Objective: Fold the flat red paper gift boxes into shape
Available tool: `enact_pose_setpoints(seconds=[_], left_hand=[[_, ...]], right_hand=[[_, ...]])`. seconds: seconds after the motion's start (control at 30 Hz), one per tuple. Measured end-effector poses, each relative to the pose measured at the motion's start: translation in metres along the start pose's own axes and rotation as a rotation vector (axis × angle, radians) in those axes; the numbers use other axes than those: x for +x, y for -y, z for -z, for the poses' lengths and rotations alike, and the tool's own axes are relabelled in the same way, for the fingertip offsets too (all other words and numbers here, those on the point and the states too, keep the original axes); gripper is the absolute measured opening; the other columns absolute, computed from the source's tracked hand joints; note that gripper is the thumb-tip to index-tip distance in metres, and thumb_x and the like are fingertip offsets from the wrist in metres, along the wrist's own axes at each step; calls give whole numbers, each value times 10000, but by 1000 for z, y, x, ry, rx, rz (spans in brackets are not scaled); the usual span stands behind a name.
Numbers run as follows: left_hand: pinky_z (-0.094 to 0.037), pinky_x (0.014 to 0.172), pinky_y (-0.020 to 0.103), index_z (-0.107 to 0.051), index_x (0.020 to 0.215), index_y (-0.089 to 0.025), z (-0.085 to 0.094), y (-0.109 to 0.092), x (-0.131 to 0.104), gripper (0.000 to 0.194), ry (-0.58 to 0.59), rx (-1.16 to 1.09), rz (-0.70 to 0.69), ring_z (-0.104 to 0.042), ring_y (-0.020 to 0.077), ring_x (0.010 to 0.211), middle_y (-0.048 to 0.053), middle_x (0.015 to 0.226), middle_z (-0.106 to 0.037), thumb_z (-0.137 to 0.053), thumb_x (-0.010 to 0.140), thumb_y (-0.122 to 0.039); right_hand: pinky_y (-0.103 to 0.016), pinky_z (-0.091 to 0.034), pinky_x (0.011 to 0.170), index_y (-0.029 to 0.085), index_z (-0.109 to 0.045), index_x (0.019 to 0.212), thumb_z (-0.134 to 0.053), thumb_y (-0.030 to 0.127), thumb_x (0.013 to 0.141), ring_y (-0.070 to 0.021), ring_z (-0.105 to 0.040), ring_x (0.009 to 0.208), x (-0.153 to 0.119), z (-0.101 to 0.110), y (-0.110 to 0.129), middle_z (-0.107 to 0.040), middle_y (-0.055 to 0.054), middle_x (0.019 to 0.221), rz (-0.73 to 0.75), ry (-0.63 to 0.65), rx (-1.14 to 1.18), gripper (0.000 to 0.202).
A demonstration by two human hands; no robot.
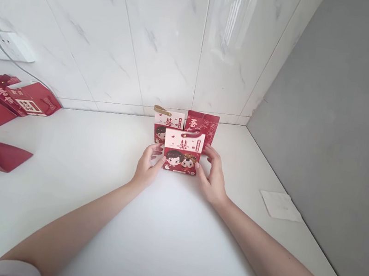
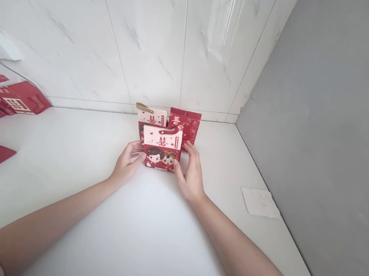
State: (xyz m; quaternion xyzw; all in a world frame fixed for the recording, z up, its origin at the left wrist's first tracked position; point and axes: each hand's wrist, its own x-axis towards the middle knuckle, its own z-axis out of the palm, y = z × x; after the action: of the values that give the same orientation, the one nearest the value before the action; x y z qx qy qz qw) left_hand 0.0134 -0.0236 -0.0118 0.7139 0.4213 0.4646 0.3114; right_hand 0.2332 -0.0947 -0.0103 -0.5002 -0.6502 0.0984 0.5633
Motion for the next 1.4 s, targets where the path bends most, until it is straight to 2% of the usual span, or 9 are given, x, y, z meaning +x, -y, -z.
enact_pose_setpoints(seconds=[0.07,0.13,0.23,0.33,0.47,0.63,0.8,0.97,1.4], left_hand=[[-445,1004,459,-497,1309,-242,-1,-5,-4,409,-41,175,-112,-574,241,1116,88,1198,-600,-563,911,-312],[-432,1017,462,-418,1411,-250,-2,-9,-8,486,-21,272,-176,-558,250,1145,100,1223,-583,-513,936,-293],[-367,1104,484,-117,1554,-274,-1,-14,-11,717,191,213,-227,-441,283,1328,133,1442,-443,-498,949,-327],[-276,1175,533,31,1561,-277,1,-14,-11,985,459,128,-292,-249,345,1458,137,1600,-206,-643,858,-425],[-304,1139,598,49,1558,-277,3,-12,-8,1306,519,132,-251,-301,415,1422,160,1579,-265,-849,630,-470],[-337,1138,541,-114,1564,-259,4,-10,-5,978,484,-96,-86,-390,377,1386,125,1557,-344,-671,805,-522],[-398,1114,476,-387,1487,-255,4,-10,-4,639,448,-229,31,-444,335,1363,47,1485,-477,-359,945,-592],[-440,1093,442,-396,1484,-273,4,-10,-5,680,446,-278,42,-382,323,1411,11,1496,-463,-358,920,-650],[-413,1125,470,-398,1479,-277,2,-10,-3,678,483,-330,31,-367,311,1422,32,1482,-481,-376,915,-653]], right_hand=[[-494,-464,1049,250,-328,1440,-491,364,971,-263,-536,1265,0,0,-2,-487,-133,1437,-45,118,26,510],[-489,-457,1062,254,-338,1452,-505,382,964,-266,-543,1260,0,0,0,-526,-124,1412,30,241,17,531],[-485,-399,1128,257,-270,1508,-553,402,936,-276,-422,1384,-3,1,6,-422,-112,1517,198,402,-5,654],[-490,-373,1154,264,-156,1552,-555,436,931,-275,-317,1455,-4,1,6,-276,-98,1600,189,486,-10,758],[-493,-367,1157,269,-186,1548,-540,446,939,-275,-328,1452,1,3,-2,-286,-97,1597,144,533,35,727],[-529,-423,1089,275,-186,1549,-574,514,906,-321,-454,1363,6,8,-5,-393,-115,1542,176,567,43,788],[-494,-381,1126,261,-122,1561,-467,503,966,-286,-404,1401,3,7,-6,-359,-114,1561,129,612,-7,729],[-511,-417,1076,250,-143,1555,-425,499,981,-296,-493,1319,3,4,-9,-484,-138,1463,81,639,-77,686],[-518,-420,1071,250,-149,1546,-408,492,988,-302,-496,1307,3,4,-9,-498,-144,1442,97,642,-111,661]])
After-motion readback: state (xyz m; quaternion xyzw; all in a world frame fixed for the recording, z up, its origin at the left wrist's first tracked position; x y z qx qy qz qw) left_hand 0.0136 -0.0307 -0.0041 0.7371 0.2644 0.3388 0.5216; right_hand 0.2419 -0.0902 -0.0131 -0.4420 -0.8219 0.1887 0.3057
